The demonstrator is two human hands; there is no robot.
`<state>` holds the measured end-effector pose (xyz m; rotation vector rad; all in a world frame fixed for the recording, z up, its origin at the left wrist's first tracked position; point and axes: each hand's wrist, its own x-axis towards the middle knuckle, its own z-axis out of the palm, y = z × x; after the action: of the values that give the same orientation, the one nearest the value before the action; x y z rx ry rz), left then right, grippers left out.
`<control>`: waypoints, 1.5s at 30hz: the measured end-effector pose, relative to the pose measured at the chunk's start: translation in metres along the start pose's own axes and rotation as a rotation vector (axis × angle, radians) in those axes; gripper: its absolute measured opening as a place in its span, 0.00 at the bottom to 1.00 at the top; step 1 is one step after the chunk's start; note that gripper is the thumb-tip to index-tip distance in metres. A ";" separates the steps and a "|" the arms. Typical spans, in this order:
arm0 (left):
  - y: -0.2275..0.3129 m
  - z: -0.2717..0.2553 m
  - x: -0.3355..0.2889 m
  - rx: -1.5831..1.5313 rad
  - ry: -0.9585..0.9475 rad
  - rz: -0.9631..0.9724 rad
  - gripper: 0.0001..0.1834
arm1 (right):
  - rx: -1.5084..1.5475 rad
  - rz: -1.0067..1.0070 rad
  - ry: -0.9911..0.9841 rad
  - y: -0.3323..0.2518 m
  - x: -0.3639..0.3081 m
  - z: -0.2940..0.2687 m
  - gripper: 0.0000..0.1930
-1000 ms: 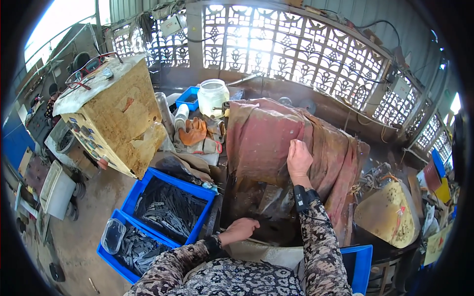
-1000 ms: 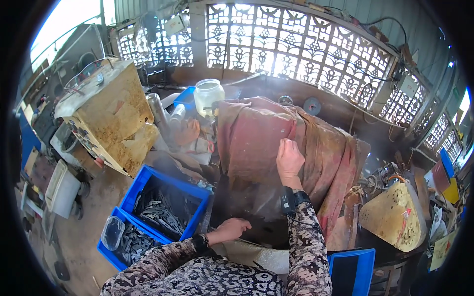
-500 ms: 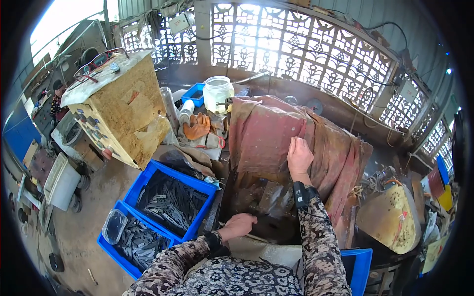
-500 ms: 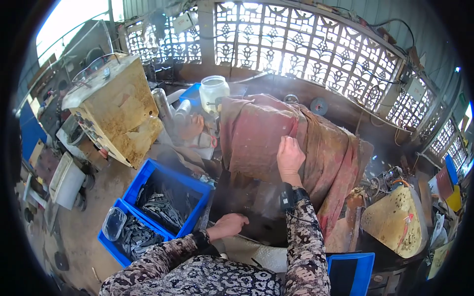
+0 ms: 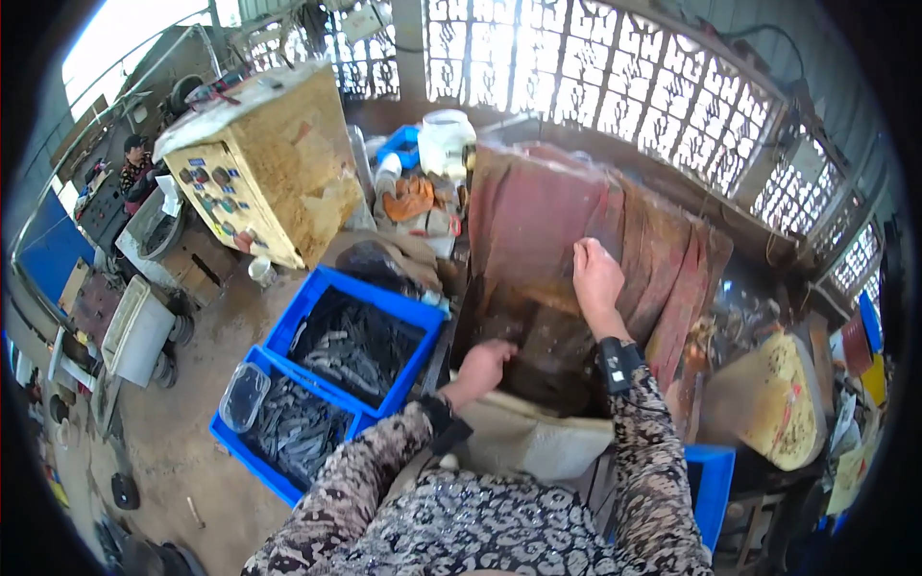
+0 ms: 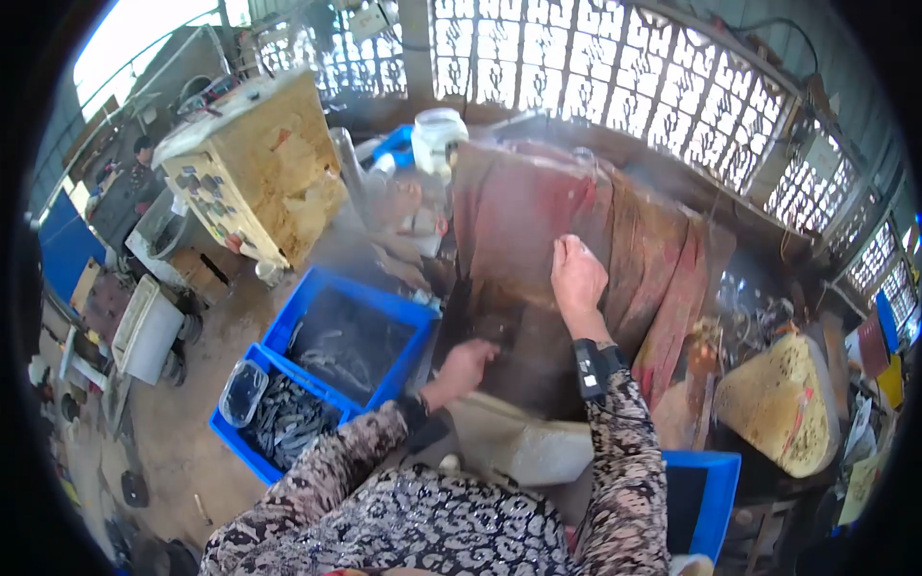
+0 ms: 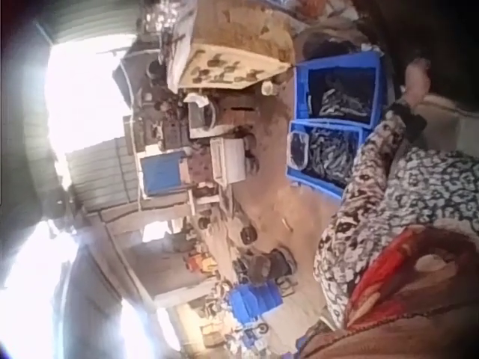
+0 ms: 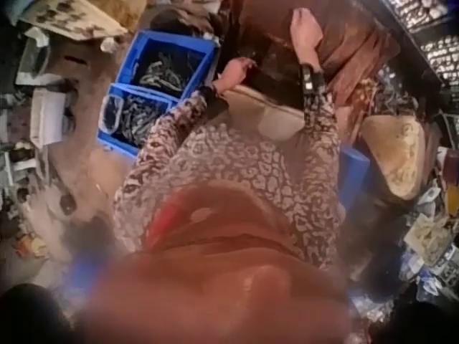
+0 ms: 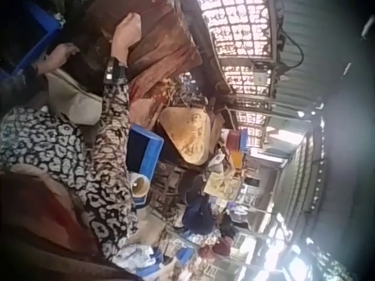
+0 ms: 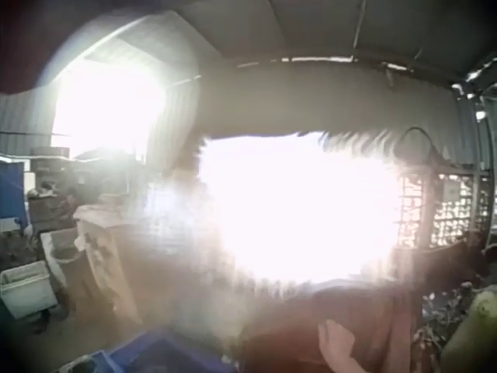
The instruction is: The person picks up a metal piece from a blue bin, holds it against a rotating grinding wheel, and then dips it into a bucket of liquid.
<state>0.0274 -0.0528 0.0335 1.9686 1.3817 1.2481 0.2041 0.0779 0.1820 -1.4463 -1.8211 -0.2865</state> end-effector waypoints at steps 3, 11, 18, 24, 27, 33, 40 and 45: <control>-0.021 0.006 0.018 -0.013 0.143 0.000 0.14 | 0.187 0.023 -0.114 -0.012 -0.039 -0.025 0.07; -0.091 0.045 0.093 0.338 -0.160 0.219 0.23 | 0.324 -0.264 -0.113 0.009 -0.183 -0.007 0.06; -0.124 0.054 0.072 0.486 -0.409 0.236 0.18 | 0.342 -0.390 -0.180 0.002 -0.236 0.009 0.10; -0.128 0.053 0.100 0.768 -0.678 0.289 0.09 | 0.367 -0.398 -0.218 0.001 -0.234 0.015 0.09; -0.138 0.058 0.101 0.819 -0.737 0.237 0.09 | 0.428 -0.384 -0.281 -0.004 -0.227 0.014 0.08; -0.130 0.034 0.100 0.745 -0.715 0.083 0.10 | 0.624 0.001 -0.282 0.013 -0.212 0.027 0.07; -0.042 0.026 0.076 0.528 -0.393 0.126 0.09 | 0.950 0.856 -0.454 0.045 -0.169 0.046 0.13; -0.004 0.034 0.062 0.404 -0.357 0.260 0.19 | 1.330 1.122 -0.299 0.044 -0.149 0.066 0.12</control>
<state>0.0601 0.0094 0.0400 2.5624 1.2966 0.6926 0.2233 0.0234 0.0231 -1.1914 -0.6941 1.4515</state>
